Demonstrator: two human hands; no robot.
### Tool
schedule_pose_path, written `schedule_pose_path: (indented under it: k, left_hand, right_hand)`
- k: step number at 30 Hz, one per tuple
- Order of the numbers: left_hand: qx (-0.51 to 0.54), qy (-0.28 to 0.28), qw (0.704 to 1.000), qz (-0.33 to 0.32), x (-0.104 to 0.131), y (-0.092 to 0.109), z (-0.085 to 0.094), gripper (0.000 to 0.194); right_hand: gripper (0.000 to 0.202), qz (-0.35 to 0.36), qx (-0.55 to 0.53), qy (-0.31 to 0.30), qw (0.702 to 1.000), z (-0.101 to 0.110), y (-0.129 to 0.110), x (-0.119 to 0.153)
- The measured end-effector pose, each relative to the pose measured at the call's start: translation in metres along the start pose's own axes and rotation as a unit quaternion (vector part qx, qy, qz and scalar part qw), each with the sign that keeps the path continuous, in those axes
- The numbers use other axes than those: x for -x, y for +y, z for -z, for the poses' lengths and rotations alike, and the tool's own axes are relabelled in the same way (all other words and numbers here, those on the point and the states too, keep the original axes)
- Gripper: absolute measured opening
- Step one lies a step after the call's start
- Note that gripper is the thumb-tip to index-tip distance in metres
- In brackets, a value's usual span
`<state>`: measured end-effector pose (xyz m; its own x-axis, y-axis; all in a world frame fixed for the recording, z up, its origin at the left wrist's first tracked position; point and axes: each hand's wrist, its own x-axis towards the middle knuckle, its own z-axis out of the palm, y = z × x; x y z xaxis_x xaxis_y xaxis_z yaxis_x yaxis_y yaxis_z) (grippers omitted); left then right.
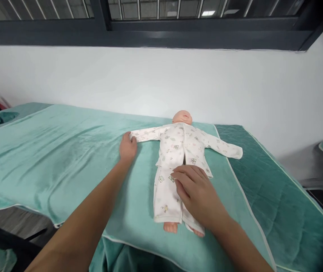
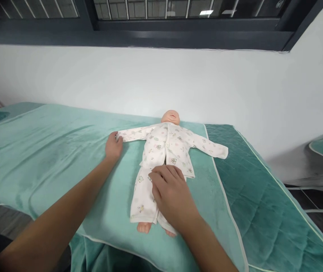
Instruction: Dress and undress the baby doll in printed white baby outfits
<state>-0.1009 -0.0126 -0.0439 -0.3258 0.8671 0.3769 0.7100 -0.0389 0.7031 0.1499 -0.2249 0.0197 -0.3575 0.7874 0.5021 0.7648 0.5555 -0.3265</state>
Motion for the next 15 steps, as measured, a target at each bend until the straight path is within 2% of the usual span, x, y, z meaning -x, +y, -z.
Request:
schedule_pose_path:
  k: [5, 10, 15]
  left_hand:
    - [0.0, 0.018, 1.0, -0.019, -0.001, 0.0, 0.0, 0.037]
    - [0.008, 0.028, 0.999, -0.031, -0.001, 0.001, 0.002, 0.03]
    - [0.008, 0.034, 0.999, -0.039, -0.001, 0.002, 0.001, 0.027]
  right_hand:
    - [0.029, -0.076, -0.067, 0.048, 0.994, 0.002, -0.007, 0.05]
    - [0.032, -0.185, -0.094, 0.137, 0.969, -0.006, -0.011, 0.105]
    - [0.038, -0.203, -0.114, 0.123, 0.965, -0.02, -0.017, 0.135]
